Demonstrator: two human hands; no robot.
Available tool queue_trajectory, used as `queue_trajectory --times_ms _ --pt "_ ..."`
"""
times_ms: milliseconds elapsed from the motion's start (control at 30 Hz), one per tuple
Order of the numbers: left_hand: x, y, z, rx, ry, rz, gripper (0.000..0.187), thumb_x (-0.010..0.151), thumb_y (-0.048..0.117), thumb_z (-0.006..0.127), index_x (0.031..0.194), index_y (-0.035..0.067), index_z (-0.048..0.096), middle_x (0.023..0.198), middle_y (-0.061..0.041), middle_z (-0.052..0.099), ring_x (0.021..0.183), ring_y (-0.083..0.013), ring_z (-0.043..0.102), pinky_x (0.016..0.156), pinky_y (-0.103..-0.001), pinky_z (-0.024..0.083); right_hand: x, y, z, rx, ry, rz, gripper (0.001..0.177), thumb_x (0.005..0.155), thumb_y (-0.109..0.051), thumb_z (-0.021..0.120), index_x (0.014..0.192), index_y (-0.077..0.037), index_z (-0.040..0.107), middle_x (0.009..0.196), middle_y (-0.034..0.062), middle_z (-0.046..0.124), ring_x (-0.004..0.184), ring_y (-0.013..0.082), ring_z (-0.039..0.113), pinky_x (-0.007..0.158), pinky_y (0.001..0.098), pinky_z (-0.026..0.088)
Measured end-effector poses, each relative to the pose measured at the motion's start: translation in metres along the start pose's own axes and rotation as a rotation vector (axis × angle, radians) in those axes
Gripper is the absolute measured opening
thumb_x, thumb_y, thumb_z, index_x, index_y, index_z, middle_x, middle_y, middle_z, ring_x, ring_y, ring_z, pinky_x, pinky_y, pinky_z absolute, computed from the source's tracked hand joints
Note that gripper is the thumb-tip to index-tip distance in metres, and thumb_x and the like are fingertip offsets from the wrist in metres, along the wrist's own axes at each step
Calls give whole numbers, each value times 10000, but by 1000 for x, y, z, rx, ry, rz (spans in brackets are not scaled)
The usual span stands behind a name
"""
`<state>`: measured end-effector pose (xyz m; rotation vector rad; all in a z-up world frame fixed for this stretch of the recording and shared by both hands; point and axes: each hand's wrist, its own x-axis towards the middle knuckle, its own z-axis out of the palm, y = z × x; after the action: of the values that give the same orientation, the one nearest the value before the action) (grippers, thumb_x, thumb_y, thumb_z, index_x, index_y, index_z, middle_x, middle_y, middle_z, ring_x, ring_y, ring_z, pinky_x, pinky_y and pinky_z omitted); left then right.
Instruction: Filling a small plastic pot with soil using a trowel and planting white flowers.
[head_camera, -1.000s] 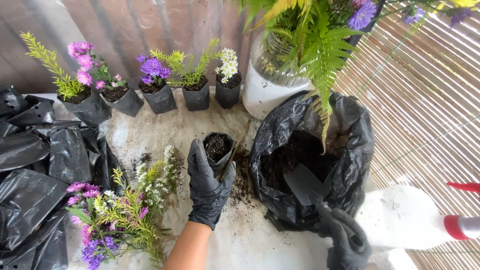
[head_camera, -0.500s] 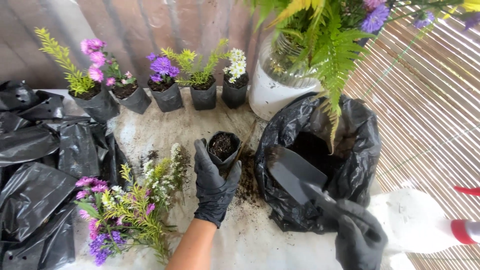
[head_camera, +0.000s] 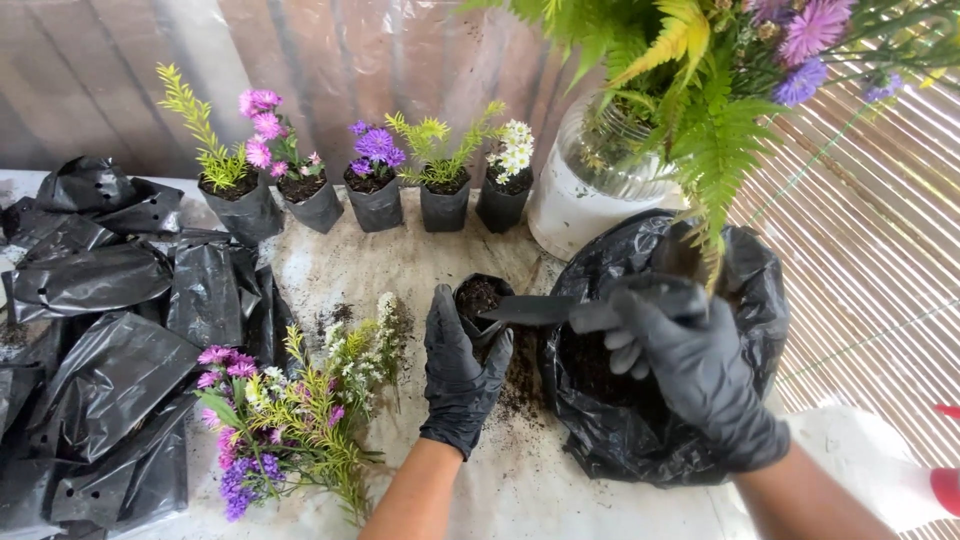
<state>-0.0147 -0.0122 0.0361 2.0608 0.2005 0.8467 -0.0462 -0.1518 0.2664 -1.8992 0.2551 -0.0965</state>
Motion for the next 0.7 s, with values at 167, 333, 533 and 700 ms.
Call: queue_trajectory --times_ms 167,333,533,700 --pt "-1 -16 20 66 127 -6 1204 763 529 858 1672 134 173 1470 -232 484 1249 -427 573 884 -597 610 15 -11 -1 67 58 12 278 921 -141 723 835 114 656 616 294 679 419 354 669 318 397 520" --pt "-4 -24 0 -96 9 206 920 978 354 693 1655 91 128 1635 -282 319 1508 -461 376 1202 -535 425 29 11 -27 53 -289 -336 340 1061 -220 561 956 33 763 729 137 783 432 161 678 300 193 481" --pt "2 -17 -10 66 67 372 828 988 384 687 1636 117 246 1620 -238 343 1514 -469 357 1241 -635 346 11 26 -44 132 -268 -370 255 1049 -165 567 1015 28 730 788 154 781 430 152 668 303 193 500" --pt "10 -10 -16 181 45 411 682 978 447 688 1563 209 431 1636 -215 340 1546 -494 306 1260 -695 288 -49 44 -80 -122 144 -268 239 974 -9 551 1007 143 733 826 218 801 485 240 638 416 305 524"
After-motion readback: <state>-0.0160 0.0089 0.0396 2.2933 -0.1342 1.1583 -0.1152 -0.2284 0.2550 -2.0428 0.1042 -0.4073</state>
